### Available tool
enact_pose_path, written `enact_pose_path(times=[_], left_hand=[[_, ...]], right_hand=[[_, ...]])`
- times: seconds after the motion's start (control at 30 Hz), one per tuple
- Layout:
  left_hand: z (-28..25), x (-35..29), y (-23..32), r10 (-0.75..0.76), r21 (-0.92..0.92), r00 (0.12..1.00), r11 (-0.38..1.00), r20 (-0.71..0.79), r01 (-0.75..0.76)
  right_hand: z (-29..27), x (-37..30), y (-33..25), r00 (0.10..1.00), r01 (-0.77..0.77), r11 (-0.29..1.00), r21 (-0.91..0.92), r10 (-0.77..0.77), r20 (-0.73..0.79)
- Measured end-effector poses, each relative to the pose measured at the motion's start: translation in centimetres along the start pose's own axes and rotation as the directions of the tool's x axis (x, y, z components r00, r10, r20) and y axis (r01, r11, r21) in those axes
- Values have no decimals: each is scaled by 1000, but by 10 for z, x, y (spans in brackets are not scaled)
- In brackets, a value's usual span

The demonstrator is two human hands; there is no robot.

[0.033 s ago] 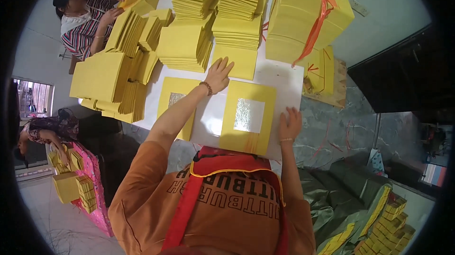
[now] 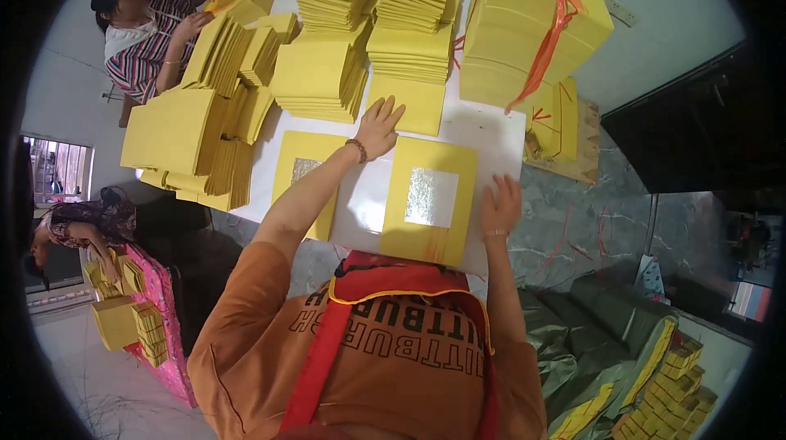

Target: Folding and stacking yellow paper sheets containing silver foil squares at a workstation.

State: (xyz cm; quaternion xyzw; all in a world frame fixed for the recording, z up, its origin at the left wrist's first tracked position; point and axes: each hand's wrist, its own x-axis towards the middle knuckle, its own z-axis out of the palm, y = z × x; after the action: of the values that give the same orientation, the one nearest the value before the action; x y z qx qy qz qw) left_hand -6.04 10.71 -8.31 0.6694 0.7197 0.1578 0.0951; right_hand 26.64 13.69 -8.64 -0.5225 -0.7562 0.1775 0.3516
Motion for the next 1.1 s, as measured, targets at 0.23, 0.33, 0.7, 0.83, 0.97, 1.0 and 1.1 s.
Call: enact_pose_path(times=[0.23, 0.33, 0.7, 0.83, 0.97, 1.0, 1.1], left_hand=[[-4, 3, 2, -18, 28, 999, 999, 45, 17], [-6, 2, -1, -4, 33, 1000, 999, 12, 4], [3, -3, 8, -7, 200, 989, 979, -147, 37], [-7, -6, 7, 23, 196, 988, 981, -155, 8], [-51, -3, 22, 185, -92, 937, 971, -298, -221], [-62, -6, 21, 249, -70, 876, 950, -414, -303], [-107, -18, 3, 207, 14, 843, 973, -496, -231]], right_hand=[[55, 68, -116, 846, 375, 923, -91, -300, 442], [78, 71, -128, 806, 402, 900, -168, -261, 531], [93, 66, -119, 834, 388, 903, -186, -258, 488], [94, 65, -122, 829, 369, 913, -175, -237, 507], [96, 65, -115, 844, 358, 913, -196, -226, 487], [97, 65, -116, 839, 367, 911, -186, -238, 489], [98, 65, -110, 850, 393, 898, -197, -273, 450]])
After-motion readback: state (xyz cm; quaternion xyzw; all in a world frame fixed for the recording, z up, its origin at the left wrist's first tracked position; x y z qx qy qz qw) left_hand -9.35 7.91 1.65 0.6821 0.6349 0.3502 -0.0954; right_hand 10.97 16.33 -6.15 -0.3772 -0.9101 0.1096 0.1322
